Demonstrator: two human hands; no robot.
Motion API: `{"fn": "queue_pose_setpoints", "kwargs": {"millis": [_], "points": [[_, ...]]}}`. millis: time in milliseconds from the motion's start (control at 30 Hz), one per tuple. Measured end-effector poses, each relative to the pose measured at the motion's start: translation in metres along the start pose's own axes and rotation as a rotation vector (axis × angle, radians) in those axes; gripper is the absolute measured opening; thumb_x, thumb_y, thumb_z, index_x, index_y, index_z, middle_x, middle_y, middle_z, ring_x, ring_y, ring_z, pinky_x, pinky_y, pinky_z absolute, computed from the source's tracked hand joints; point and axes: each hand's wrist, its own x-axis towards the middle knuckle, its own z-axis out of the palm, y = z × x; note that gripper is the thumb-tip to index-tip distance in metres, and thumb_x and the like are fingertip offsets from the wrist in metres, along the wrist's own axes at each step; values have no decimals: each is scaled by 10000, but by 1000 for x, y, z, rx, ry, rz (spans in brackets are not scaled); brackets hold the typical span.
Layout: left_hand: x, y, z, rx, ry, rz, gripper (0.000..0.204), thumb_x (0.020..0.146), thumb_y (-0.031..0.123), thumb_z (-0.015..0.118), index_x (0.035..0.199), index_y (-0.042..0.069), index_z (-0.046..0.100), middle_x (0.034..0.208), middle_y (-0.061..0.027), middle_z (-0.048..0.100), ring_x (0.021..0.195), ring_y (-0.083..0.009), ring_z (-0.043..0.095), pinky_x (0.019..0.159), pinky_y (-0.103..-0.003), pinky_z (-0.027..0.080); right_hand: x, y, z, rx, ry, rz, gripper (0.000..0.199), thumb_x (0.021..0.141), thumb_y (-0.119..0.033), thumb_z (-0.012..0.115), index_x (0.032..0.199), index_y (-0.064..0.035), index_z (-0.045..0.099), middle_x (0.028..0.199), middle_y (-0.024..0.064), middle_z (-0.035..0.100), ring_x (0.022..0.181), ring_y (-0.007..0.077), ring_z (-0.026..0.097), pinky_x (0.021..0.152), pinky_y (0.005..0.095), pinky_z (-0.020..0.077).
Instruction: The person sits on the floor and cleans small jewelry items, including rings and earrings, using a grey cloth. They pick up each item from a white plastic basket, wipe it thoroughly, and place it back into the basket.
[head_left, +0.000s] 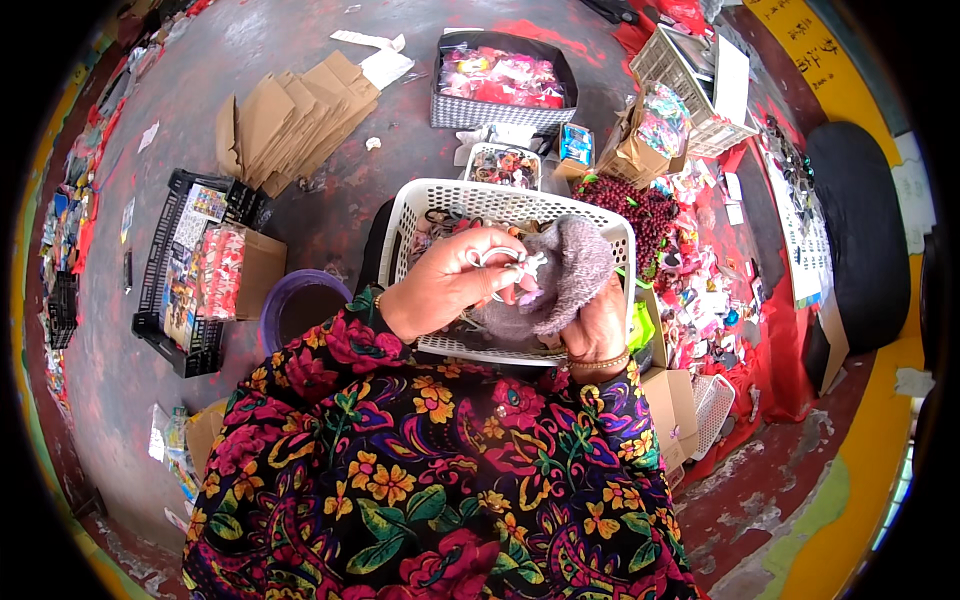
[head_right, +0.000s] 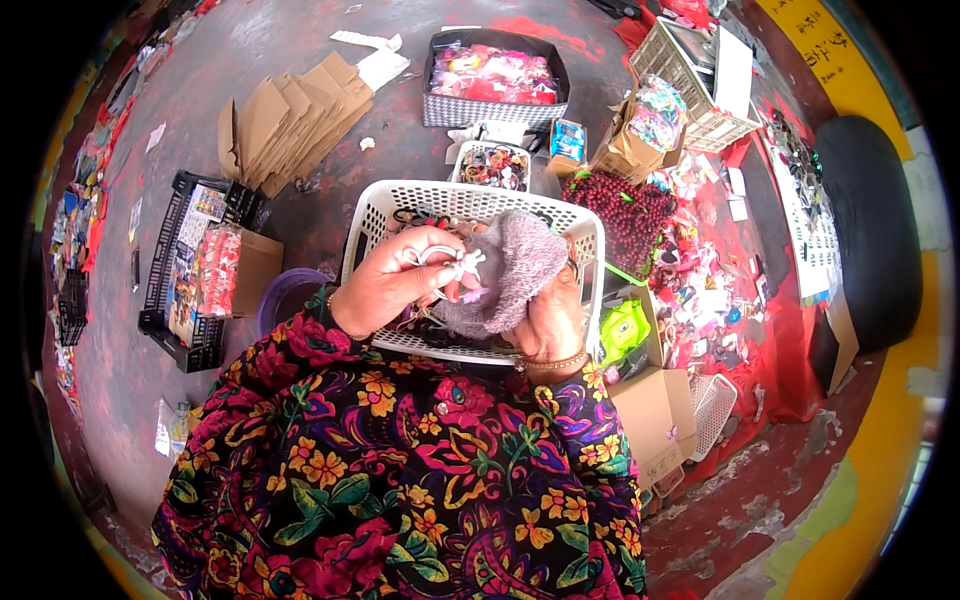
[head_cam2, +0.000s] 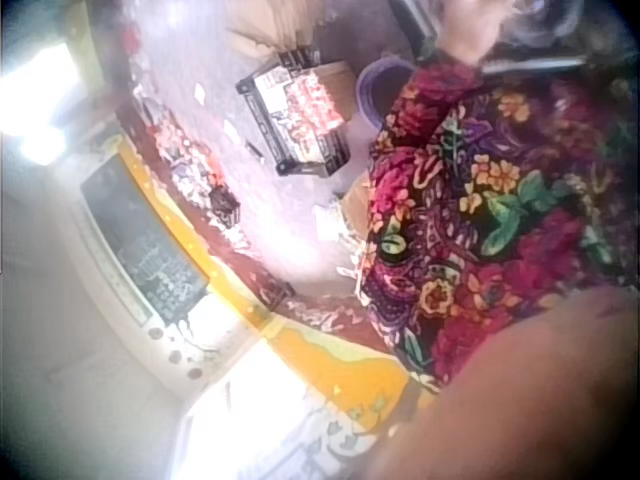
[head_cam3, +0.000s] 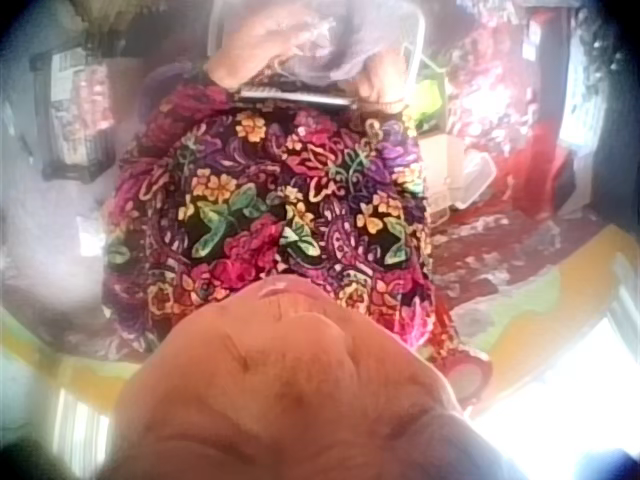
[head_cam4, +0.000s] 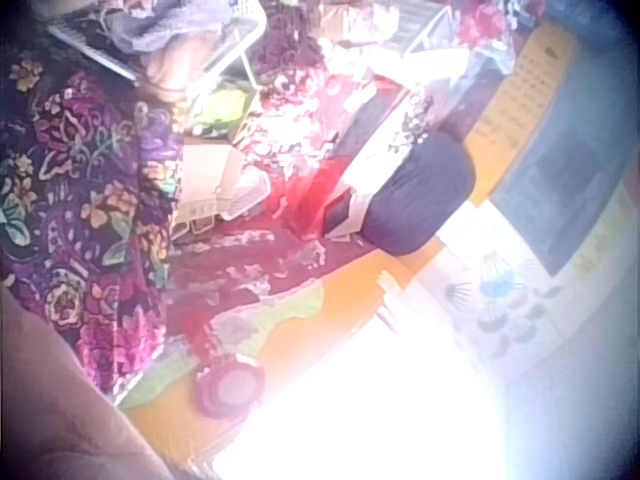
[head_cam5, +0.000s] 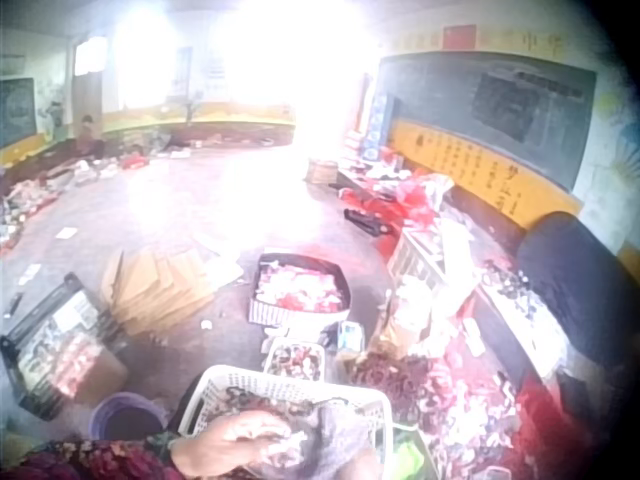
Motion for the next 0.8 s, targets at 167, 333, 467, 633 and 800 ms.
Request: {"fn": "queue_pose_setpoints", "kwargs": {"millis": [167,333,467,633,800], "points": [[2,-3,4,44,52,106,202,861,13,496,1061,8,468,918,-64,582,800,-83,525,672,-215,423,-5,-5,-9,-401,-98,-140,352,852,-177,558,1155,-10,489,1081,96,570,963,197,566,814,332,477],[1,-2,6,336,50,190,175,814,4,570,979,-2,514,838,-11,556,790,-55,506,694,-217,420,-9,-4,4,-511,-181,-146,301,797,-59,620,1086,-28,540,1047,26,581,954,113,546,844,264,427],[-2,3,13,653,75,310,155,778,0,592,926,6,545,805,-54,563,740,-137,555,664,-254,444,-12,8,1,-678,-109,-288,249,808,-15,580,1053,-24,533,997,25,588,903,108,553,802,260,443],[1,-3,16,906,62,600,171,777,17,587,944,11,550,844,-109,579,757,-241,584,671,-298,466,-10,14,-1,-517,-64,-311,195,844,-57,536,1035,-13,538,967,45,598,870,127,563,776,262,454],[0,-1,15,362,45,184,139,845,51,534,973,-3,543,889,-73,600,776,-109,565,658,-241,458,-2,4,-4,-70,95,5,199,871,-71,477,1044,2,541,991,104,599,865,194,590,788,308,481]]}}
